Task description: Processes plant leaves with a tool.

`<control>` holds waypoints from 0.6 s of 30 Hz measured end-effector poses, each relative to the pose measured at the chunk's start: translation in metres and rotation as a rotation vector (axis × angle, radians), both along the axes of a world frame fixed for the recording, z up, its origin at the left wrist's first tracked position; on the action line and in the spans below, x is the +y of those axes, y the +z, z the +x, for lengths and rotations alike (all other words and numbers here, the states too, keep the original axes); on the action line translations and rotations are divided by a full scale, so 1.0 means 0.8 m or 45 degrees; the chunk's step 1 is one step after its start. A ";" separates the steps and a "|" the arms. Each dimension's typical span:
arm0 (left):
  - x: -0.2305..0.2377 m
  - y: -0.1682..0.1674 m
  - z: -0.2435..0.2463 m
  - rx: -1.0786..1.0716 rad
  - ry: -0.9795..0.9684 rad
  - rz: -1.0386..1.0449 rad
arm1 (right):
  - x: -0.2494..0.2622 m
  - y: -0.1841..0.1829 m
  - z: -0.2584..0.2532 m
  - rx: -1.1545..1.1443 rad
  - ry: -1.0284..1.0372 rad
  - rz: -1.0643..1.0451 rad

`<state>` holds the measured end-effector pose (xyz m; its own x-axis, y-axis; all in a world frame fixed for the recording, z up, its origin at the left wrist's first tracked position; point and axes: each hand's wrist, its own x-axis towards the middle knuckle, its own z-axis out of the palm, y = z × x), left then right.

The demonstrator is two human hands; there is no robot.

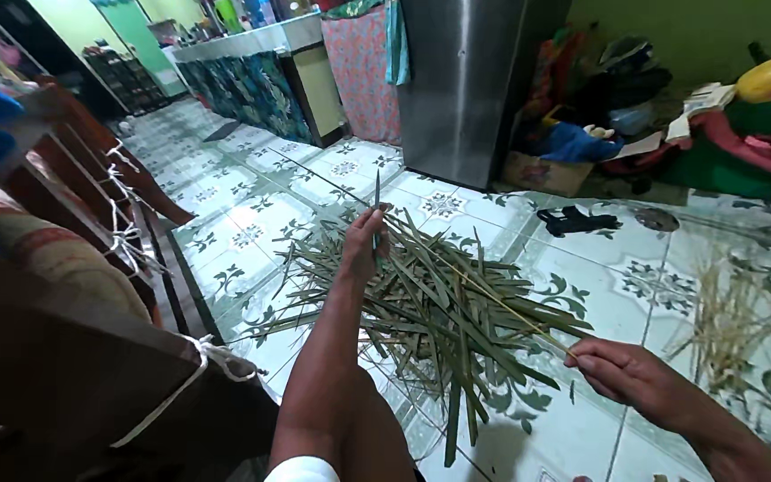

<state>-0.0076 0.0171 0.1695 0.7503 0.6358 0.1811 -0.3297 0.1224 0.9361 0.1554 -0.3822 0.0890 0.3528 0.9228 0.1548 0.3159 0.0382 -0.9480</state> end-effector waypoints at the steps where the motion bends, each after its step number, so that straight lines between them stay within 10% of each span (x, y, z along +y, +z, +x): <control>1: 0.003 -0.001 -0.002 0.007 0.012 0.017 | -0.005 0.000 0.000 -0.005 0.010 -0.011; 18: 0.055 -0.004 -0.044 0.005 0.158 -0.013 | -0.108 -0.039 0.036 -0.265 -0.125 -0.321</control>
